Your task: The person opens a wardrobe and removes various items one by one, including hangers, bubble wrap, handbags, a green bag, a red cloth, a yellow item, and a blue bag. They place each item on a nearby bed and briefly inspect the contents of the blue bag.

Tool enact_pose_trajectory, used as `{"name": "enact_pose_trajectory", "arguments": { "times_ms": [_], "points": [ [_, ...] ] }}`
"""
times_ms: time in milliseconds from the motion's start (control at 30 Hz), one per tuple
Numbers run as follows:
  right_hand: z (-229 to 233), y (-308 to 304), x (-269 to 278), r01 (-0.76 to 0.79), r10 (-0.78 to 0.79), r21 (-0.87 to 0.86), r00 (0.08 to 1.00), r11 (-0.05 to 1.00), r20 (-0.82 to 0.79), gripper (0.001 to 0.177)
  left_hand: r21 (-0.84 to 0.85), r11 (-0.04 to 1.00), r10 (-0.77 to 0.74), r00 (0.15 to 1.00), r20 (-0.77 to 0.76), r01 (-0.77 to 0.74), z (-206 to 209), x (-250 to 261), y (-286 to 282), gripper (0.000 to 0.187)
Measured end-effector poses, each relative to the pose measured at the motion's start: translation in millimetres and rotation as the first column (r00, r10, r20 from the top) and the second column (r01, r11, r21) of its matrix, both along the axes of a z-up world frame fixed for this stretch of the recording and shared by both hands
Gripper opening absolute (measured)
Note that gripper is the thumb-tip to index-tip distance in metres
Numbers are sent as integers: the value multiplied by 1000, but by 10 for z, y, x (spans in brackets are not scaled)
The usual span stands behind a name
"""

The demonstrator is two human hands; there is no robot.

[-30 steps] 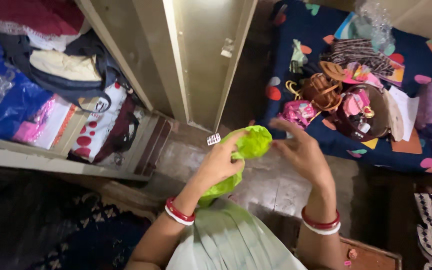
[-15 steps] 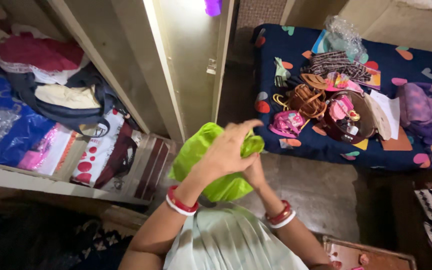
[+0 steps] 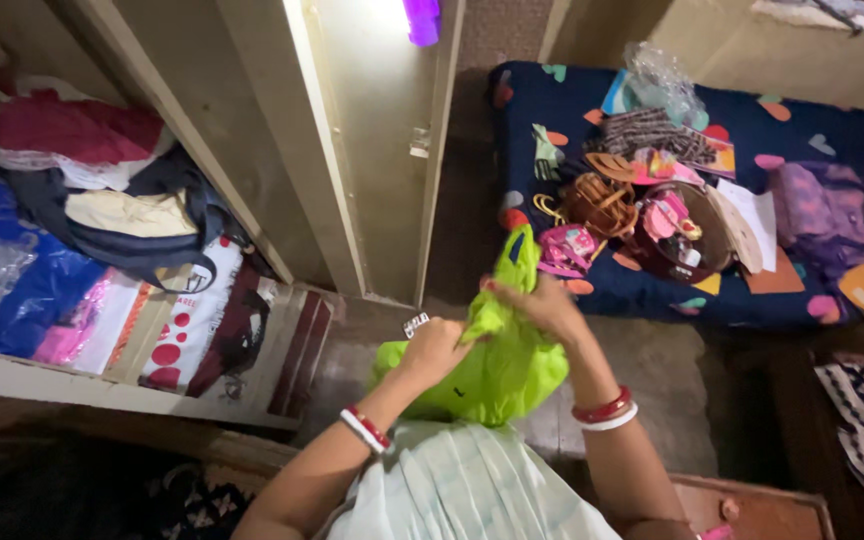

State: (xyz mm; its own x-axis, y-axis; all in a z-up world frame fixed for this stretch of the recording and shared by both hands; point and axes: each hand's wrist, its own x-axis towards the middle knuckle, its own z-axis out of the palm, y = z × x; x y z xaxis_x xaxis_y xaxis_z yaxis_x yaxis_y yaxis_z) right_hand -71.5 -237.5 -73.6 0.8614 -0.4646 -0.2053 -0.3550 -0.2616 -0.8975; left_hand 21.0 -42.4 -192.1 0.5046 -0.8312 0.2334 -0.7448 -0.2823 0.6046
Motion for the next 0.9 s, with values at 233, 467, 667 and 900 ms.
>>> {"name": "enact_pose_trajectory", "arguments": {
  "times_ms": [233, 467, 667, 900],
  "points": [
    [718, 290, -407, 91, 435, -861, 833, 500, 341, 90, -138, 990, -137, 535, -834, 38, 236, 215, -302, 39],
    [-232, 287, -399, -294, 353, -445, 934, 846, 54, 37, 284, 932, 4, 776, -630, 225, 606, 511, -340, 72],
    [-741, 128, -344, -193, 203, 189, 979, 963, -35, 36, -298, 928, -117, 935, 336, 223, 1078, 303, 64, 78],
    [-889, 113, -418, 70, 29, 335, 960, 940, -280, 52, 151, 918, -381, 920, 92, 366, 608, 165, -10, 67]
  ]
}}
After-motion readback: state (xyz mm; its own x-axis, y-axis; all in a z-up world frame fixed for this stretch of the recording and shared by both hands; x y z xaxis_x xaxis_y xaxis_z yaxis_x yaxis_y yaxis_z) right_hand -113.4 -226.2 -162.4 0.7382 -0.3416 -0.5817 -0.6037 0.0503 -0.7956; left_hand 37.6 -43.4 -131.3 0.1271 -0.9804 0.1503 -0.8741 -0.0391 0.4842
